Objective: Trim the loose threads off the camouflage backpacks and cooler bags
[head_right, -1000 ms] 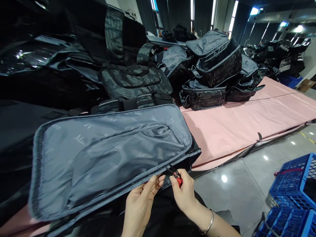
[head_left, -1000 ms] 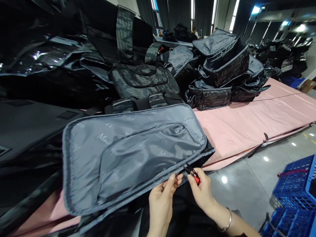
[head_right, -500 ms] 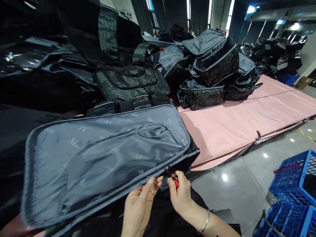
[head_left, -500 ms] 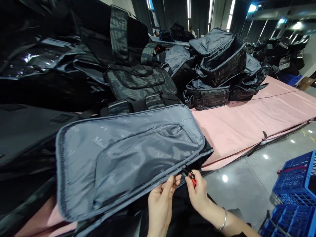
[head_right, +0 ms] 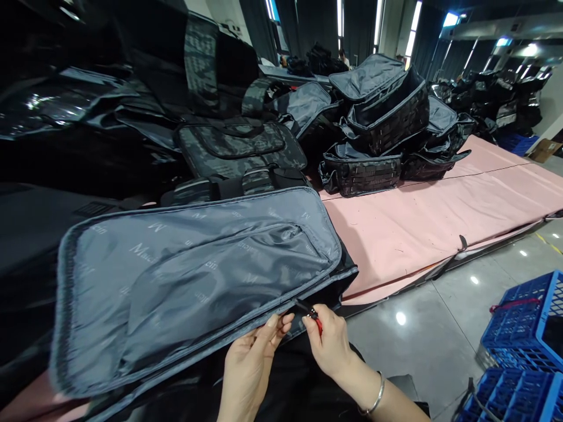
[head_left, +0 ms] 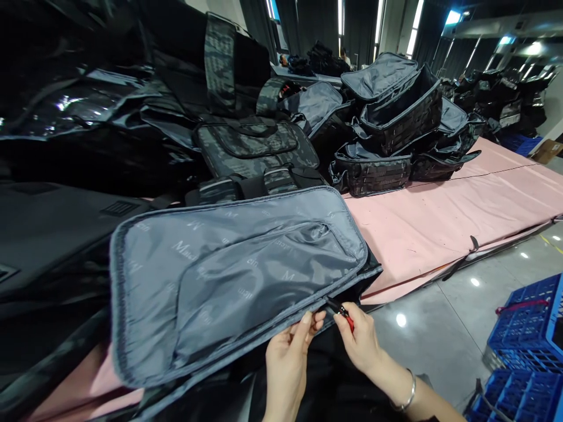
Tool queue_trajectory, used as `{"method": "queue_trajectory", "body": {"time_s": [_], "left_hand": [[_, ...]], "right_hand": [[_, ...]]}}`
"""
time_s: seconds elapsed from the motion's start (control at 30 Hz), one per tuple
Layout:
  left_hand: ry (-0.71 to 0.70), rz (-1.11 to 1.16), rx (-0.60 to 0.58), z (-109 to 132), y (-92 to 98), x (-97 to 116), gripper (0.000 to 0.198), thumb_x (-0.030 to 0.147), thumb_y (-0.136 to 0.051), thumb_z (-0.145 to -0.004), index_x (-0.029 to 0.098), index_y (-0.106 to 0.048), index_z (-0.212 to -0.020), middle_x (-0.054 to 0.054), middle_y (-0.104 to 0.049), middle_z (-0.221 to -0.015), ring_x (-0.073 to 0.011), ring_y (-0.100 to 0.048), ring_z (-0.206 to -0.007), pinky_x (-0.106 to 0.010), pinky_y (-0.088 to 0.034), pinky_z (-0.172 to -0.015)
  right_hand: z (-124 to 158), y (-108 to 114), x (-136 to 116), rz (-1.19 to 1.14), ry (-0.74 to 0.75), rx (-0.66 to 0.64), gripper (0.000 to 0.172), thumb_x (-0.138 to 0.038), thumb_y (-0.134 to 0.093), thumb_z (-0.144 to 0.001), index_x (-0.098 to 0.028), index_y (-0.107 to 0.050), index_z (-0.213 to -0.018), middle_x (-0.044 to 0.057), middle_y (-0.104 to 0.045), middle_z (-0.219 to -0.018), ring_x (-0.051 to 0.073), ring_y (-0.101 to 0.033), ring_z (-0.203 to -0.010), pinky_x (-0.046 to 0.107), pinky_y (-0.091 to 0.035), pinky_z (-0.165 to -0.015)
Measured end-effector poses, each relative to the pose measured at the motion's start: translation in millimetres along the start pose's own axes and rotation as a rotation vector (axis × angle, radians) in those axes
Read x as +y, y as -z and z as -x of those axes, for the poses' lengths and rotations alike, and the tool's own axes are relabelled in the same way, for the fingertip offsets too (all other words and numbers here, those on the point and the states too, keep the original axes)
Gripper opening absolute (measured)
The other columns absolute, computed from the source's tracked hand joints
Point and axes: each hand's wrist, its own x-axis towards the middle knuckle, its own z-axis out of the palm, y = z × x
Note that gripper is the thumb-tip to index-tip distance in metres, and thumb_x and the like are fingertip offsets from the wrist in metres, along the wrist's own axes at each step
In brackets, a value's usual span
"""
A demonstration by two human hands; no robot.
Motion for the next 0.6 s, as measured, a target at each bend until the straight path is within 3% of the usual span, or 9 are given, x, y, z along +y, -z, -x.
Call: {"method": "queue_trajectory", "body": {"time_s": [0.23,0.6], "left_hand": [[-0.037,-0.033,-0.012,0.3,1.8,-1.3,0.037,0.042,-0.083,-0.050,0.012,-0.070,-0.069,-0.007,-0.071,-0.070,-0.0183,-0.066,-0.071,-0.029,-0.054,-0.073],[-0.053,-0.024,-0.076,1.0,4.9,-2.0,0.032,0.040,-0.081,-0.055,0.014,-0.069,-0.068,-0.003,-0.068,-0.067,-0.0141,-0.061,-0.067,-0.024,-0.052,-0.071]], "right_hand": [[-2.5,18.0,-15.1,0.023,-0.027,-0.070,0.021,-0.033,-0.040,-0.093,-0.020,-0.054,-0.087,0.001,-0.058,-0.070,0.015,-0.056,-0.061,0.023,-0.040,-0.058],[-4.9,18.2,-30.9,0.010,0.002,-0.166,0.021,-0.030,-0.041,-0.093,-0.020,-0.059,-0.093,0.002,-0.066,-0.075,0.015,-0.064,-0.067,0.021,-0.045,-0.060]]}}
